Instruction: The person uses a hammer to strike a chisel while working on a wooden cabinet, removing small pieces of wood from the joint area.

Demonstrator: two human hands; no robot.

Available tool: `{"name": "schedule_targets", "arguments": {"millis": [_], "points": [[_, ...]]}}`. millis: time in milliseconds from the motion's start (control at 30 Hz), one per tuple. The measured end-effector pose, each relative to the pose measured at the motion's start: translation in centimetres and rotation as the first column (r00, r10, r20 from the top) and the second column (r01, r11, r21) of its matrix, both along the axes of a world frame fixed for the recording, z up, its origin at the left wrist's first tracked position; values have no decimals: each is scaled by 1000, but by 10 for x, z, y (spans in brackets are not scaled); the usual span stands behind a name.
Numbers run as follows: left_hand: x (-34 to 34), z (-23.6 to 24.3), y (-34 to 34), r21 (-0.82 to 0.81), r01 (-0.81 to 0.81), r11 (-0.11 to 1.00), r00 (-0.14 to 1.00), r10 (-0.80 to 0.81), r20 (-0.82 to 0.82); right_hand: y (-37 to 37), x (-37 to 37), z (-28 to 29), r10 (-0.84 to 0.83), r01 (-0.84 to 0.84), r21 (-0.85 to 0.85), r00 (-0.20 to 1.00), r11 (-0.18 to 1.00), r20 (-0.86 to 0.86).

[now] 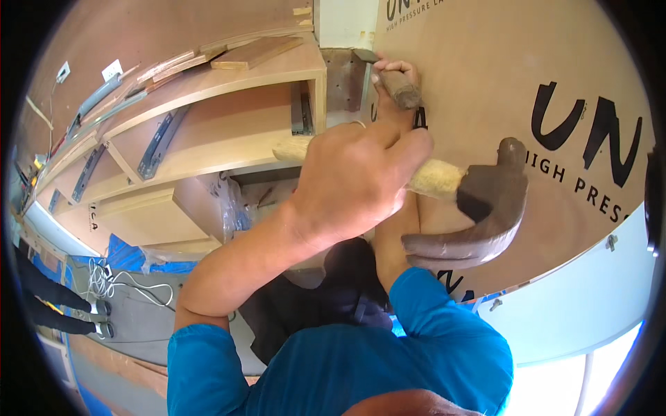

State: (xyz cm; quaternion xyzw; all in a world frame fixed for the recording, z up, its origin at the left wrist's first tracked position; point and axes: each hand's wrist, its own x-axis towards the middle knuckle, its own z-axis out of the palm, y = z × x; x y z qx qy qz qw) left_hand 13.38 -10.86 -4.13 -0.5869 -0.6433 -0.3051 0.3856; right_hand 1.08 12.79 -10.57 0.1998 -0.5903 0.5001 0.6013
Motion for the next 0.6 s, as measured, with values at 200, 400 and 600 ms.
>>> {"name": "schedule_targets", "arguments": {"millis": [200, 400, 600], "points": [[-24, -2, 13, -27, -227, 973, 974, 227, -17, 12, -2, 3, 25, -24, 31, 999, 999, -24], [-69, -17, 7, -162, -246, 956, 956, 267, 121, -16, 0, 3, 23, -23, 9, 1000, 1000, -18], [4, 1, -11, -41, -66, 997, 998, 65, -5, 3, -16, -9, -15, 14, 28, 999, 999, 29]]}}
